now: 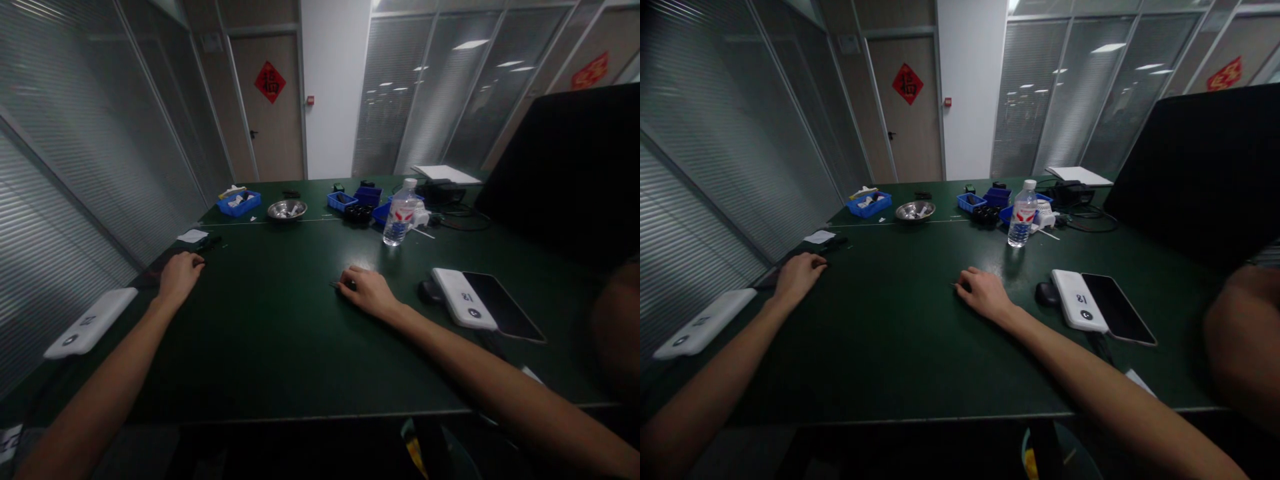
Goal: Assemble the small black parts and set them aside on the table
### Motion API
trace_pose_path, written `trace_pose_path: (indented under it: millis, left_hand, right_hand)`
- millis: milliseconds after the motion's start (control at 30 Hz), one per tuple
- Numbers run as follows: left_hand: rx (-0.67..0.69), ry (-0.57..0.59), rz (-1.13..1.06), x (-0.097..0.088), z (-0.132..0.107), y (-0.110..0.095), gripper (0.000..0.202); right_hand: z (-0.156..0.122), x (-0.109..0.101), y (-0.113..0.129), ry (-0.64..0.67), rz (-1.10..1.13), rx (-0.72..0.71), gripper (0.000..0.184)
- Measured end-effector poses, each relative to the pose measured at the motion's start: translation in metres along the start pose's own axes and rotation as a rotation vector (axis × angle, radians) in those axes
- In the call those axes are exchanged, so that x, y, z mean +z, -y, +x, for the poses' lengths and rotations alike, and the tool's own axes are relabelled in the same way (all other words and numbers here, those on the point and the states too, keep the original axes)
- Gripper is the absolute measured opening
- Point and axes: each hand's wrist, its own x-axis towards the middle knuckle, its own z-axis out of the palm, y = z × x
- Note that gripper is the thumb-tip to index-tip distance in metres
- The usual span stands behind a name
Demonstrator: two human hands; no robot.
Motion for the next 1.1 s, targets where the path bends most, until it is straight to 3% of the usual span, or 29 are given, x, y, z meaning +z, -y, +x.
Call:
trace_pose_path:
  millis: [333,1100]
  left_hand:
    - [-0.027,-0.02,0.024,-0.004,-0.002,-0.002,0.029]
    - [-0.157,0.124,0.157,-0.017,-0.003,-0.02,0.035]
  right_hand:
    - [-0.001,0.002,-0.002,-0.012,0.033,-0.009,0.021]
    - [0.001,0.006,-0.006,-0.03,0.01,-0.016,0.022]
